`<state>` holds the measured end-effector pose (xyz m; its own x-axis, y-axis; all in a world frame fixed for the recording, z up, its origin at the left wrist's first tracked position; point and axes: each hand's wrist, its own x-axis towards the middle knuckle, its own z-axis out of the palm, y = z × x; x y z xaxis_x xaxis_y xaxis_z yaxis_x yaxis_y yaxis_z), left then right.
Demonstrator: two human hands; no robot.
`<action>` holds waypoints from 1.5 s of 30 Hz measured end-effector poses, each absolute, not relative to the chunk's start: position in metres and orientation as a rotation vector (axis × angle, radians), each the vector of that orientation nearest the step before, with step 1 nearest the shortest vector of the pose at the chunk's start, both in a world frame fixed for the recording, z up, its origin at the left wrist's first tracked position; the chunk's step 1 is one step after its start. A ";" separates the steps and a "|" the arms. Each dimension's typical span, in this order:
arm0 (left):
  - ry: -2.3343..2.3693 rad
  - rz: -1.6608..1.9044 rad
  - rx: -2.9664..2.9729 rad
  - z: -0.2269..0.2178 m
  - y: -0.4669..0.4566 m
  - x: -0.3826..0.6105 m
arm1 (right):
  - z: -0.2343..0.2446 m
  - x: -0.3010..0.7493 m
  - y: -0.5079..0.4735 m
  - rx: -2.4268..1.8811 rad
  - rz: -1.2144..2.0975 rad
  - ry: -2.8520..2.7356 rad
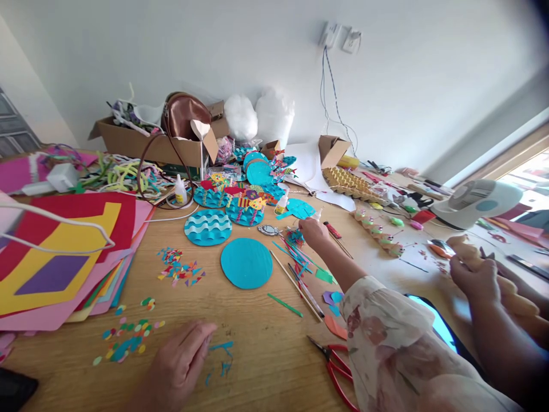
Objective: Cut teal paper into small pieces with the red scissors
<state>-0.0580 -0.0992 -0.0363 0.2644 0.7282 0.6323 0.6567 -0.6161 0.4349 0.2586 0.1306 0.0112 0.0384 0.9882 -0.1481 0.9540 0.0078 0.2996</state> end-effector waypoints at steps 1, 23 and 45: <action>1.329 1.301 2.428 -0.036 -0.099 -0.058 | 0.012 0.259 0.130 2.001 0.160 1.983; 1.320 1.303 2.418 -0.034 -0.097 -0.056 | 0.012 0.246 0.125 1.653 0.154 2.276; 1.333 1.292 2.484 -0.034 -0.097 -0.055 | 0.016 0.291 0.129 2.510 -0.220 2.278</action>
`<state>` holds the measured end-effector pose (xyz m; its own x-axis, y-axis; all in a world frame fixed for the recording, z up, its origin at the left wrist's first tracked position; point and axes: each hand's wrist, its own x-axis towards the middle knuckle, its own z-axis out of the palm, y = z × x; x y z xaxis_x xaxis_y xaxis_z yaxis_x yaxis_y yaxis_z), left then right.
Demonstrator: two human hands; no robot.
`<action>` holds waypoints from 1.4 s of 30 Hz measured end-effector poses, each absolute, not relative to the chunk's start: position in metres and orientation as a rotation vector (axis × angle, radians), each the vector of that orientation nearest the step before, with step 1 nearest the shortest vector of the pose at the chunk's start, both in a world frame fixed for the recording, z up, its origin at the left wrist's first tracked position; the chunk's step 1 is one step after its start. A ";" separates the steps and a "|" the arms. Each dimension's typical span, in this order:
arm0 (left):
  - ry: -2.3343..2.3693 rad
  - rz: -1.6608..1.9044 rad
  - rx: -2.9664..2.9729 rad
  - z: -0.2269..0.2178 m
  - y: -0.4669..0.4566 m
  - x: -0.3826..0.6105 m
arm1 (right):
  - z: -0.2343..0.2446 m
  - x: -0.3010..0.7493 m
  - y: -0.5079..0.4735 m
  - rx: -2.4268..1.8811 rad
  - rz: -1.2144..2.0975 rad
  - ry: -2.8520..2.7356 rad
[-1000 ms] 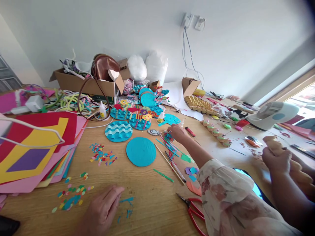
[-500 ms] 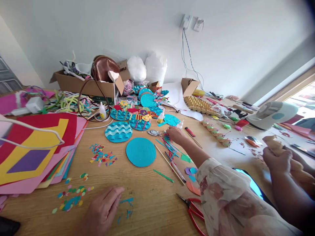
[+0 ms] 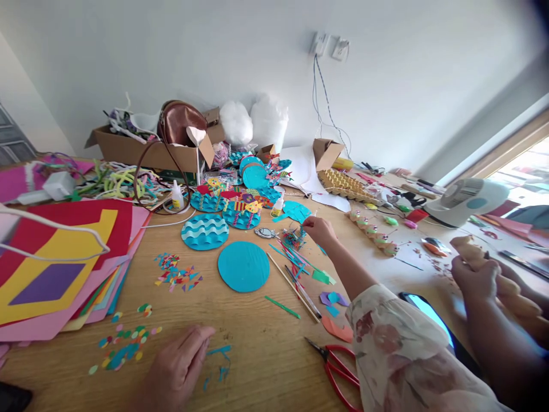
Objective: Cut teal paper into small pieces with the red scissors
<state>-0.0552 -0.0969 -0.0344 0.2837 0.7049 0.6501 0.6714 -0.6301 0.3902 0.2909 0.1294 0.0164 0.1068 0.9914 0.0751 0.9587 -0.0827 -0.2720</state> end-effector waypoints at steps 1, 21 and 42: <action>1.330 1.299 2.487 -0.034 -0.097 -0.055 | 0.014 0.294 0.130 -2.108 0.217 -1.883; 1.308 1.373 2.401 -0.041 -0.096 -0.057 | 0.006 0.314 0.122 -1.748 0.573 -1.280; 1.235 1.262 1.739 0.033 -0.081 -0.040 | 0.071 0.242 0.048 -1.356 0.932 -1.315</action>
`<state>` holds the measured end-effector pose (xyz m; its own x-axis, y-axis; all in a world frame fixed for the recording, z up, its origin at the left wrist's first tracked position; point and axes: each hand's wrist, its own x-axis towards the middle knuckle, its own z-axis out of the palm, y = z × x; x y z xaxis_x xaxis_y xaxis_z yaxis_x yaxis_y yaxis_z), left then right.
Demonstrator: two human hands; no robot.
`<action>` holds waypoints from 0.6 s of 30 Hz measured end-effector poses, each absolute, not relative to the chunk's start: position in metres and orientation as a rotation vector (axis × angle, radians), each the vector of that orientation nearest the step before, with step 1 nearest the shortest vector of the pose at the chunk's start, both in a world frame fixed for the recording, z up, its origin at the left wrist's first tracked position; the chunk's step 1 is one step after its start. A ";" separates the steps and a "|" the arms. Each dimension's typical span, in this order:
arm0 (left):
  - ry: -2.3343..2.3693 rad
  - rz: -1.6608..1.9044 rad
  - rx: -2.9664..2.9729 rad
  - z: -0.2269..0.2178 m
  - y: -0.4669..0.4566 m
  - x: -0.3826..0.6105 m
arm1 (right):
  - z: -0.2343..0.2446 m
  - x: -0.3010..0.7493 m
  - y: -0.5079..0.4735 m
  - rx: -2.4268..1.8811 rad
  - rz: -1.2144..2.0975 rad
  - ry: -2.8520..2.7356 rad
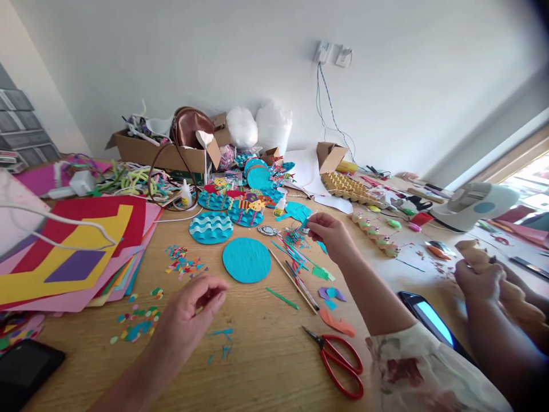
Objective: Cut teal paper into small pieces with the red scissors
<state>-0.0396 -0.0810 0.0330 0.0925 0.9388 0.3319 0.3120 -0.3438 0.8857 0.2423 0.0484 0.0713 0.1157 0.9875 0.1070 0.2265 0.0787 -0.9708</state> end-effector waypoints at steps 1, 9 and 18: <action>1.216 1.230 1.656 0.038 -0.075 -0.035 | 0.076 0.230 0.041 -1.328 0.969 -1.371; 1.086 1.081 1.430 0.042 -0.032 -0.008 | 0.081 0.151 -0.013 -1.155 0.802 -2.026; 1.087 1.186 1.247 0.048 -0.046 -0.023 | 0.067 0.131 -0.032 -1.193 1.249 -1.798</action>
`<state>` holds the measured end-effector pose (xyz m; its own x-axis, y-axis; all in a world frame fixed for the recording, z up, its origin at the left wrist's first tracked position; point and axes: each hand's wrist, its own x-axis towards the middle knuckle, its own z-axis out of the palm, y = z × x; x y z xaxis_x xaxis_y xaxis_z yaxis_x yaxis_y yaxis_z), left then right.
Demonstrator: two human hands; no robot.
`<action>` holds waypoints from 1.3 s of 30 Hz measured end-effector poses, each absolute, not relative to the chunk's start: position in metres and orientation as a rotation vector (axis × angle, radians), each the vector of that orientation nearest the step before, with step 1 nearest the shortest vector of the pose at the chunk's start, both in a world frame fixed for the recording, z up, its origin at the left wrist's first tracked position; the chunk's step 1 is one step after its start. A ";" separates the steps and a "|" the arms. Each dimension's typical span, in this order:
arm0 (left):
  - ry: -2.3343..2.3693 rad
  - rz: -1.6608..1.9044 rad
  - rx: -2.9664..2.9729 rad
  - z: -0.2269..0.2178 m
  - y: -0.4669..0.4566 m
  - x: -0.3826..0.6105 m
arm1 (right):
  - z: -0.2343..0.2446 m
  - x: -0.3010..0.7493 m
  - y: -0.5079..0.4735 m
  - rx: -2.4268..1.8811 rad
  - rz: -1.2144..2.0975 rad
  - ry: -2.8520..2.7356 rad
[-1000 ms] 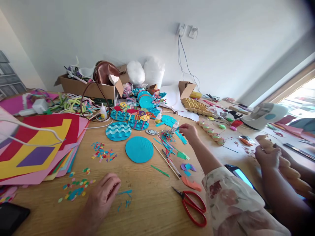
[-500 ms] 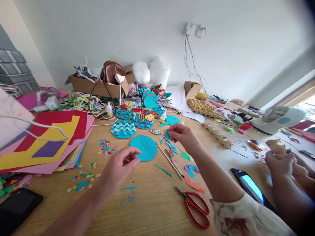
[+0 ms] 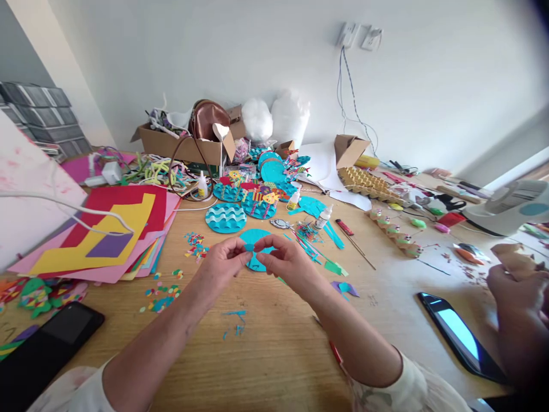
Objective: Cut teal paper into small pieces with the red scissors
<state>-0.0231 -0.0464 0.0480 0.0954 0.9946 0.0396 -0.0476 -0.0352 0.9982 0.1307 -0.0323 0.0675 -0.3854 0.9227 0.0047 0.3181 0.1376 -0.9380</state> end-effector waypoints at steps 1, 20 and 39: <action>1.088 1.208 1.218 0.048 -0.049 -0.024 | 0.066 0.128 -0.036 -1.214 1.336 -1.752; 1.046 1.262 1.004 0.037 -0.063 -0.034 | 0.038 0.114 -0.060 -1.107 1.750 -1.392; 1.010 1.326 0.920 0.038 -0.070 -0.029 | 0.027 0.104 -0.068 -0.898 1.938 -0.795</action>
